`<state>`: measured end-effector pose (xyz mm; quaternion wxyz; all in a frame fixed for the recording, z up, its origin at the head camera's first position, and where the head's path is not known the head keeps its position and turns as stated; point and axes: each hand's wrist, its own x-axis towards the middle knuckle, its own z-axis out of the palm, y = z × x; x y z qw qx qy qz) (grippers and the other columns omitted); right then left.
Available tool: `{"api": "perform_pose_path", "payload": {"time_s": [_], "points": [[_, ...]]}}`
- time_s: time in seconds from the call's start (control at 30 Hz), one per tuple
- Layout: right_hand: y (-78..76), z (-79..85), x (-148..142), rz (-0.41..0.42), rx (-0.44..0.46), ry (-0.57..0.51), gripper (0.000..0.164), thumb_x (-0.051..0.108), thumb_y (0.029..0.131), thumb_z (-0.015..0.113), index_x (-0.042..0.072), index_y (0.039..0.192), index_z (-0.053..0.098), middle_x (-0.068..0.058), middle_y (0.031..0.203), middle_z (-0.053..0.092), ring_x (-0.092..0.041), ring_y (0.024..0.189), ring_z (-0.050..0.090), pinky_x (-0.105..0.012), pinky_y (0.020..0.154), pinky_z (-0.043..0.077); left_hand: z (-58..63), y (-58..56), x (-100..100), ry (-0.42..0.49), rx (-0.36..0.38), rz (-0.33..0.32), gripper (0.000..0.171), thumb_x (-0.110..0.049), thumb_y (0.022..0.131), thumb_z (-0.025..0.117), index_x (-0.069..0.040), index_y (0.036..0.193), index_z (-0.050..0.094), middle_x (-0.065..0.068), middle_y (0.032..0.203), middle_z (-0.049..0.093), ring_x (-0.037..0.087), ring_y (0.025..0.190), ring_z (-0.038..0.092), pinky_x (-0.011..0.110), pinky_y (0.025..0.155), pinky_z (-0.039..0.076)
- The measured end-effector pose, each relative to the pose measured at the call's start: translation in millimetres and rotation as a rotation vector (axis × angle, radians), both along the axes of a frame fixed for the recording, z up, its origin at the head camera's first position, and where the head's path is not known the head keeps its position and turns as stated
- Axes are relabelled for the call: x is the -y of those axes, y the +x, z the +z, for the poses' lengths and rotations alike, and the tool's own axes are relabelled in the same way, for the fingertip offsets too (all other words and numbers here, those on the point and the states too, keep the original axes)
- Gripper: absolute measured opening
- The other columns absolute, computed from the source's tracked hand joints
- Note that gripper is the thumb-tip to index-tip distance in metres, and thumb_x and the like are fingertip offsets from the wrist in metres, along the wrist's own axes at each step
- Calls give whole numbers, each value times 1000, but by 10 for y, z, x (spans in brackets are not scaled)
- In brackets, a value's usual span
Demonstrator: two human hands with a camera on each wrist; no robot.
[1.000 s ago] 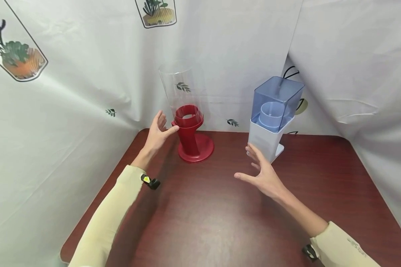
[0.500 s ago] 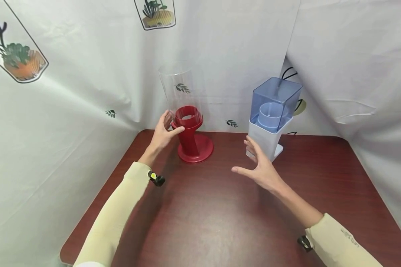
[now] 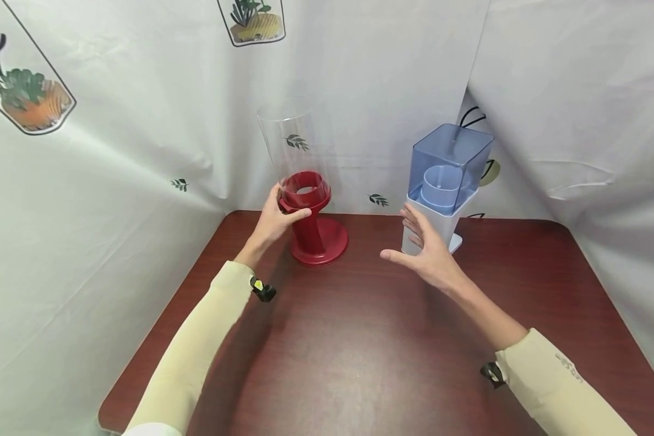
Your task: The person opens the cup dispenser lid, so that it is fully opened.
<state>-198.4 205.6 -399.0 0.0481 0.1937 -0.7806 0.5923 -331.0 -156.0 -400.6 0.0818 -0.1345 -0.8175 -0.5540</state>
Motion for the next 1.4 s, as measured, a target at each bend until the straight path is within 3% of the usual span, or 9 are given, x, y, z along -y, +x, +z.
{"api": "perform_pose_path", "payload": {"time_s": [0.17, 0.53, 0.83, 1.03, 1.4], "points": [[-31, 26, 59, -5, 6, -1, 103, 5, 91, 83, 23, 171, 20, -10, 171, 31, -33, 157, 30, -59, 123, 29, -25, -6, -51, -14, 7, 21, 106, -41, 82, 92, -15, 164, 30, 10, 154, 49, 26, 136, 50, 47, 103, 56], [-109, 65, 167, -1, -8, 20, 101, 8, 91, 84, 17, 170, 22, -11, 170, 34, -34, 156, 32, -60, 122, 30, -54, -3, -142, -51, 7, 110, 108, -46, 79, 92, -15, 163, 31, 9, 153, 51, 27, 135, 51, 47, 101, 57], [-183, 66, 174, -13, 9, 22, 98, 12, 93, 82, 18, 170, 21, -11, 171, 34, -33, 157, 32, -59, 122, 30, -70, 10, -130, -81, -13, 136, 105, -47, 79, 92, -13, 161, 35, 9, 152, 53, 27, 134, 53, 47, 100, 58], [-194, 63, 200, -14, 2, 19, 99, 11, 93, 83, 17, 170, 21, -13, 170, 35, -32, 157, 32, -58, 123, 30, -106, 34, -144, -110, -45, 134, 106, -52, 79, 91, -13, 160, 37, 8, 148, 56, 26, 131, 55, 46, 99, 58], [-220, 89, 272, -6, -17, 24, 100, 12, 92, 84, 17, 170, 22, -12, 170, 34, -33, 157, 32, -56, 123, 30, -135, 184, -191, -121, -49, 73, 100, -51, 78, 92, -14, 155, 41, 4, 140, 60, 22, 124, 58, 43, 94, 60]]}}
